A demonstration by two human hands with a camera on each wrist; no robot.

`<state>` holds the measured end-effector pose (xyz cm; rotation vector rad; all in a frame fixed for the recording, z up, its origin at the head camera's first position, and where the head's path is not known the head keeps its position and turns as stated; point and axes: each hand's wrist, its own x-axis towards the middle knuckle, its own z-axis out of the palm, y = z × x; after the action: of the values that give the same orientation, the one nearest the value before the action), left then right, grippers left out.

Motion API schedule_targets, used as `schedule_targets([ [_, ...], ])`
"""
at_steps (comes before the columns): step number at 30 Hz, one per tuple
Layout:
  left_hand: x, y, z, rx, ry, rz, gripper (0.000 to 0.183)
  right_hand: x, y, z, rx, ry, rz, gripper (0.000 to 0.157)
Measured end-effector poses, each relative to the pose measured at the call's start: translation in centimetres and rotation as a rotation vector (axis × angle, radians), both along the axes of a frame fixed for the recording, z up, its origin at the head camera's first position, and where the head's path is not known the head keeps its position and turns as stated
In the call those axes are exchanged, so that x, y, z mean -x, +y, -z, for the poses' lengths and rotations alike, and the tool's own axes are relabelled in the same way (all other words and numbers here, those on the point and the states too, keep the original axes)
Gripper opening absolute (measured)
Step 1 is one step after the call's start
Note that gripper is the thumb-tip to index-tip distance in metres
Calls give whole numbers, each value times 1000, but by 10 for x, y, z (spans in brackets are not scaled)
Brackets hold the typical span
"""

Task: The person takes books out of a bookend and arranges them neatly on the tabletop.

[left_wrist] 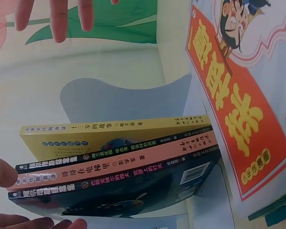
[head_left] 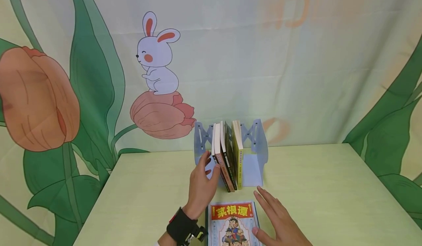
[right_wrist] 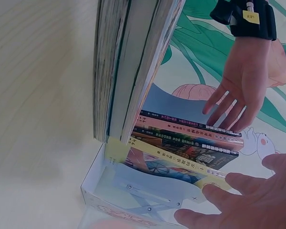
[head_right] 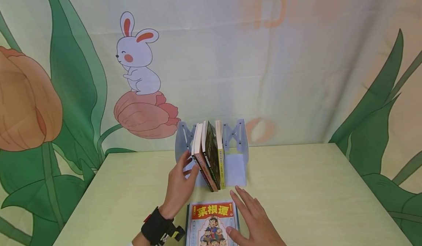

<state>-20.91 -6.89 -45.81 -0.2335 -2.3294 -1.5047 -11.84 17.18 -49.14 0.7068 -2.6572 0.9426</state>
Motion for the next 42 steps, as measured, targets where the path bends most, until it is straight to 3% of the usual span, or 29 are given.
schedule_targets([
  [18,14,3,-5,82,7,-76,48,-1,-1,-1,5,8,-8,81],
  [31,19,10,-3,321,142,-211,43,0,1,2,-9,31,-15,80],
  [42,28,12,-1,464,79,-227,50,0,2,2,-6,33,-24,80],
])
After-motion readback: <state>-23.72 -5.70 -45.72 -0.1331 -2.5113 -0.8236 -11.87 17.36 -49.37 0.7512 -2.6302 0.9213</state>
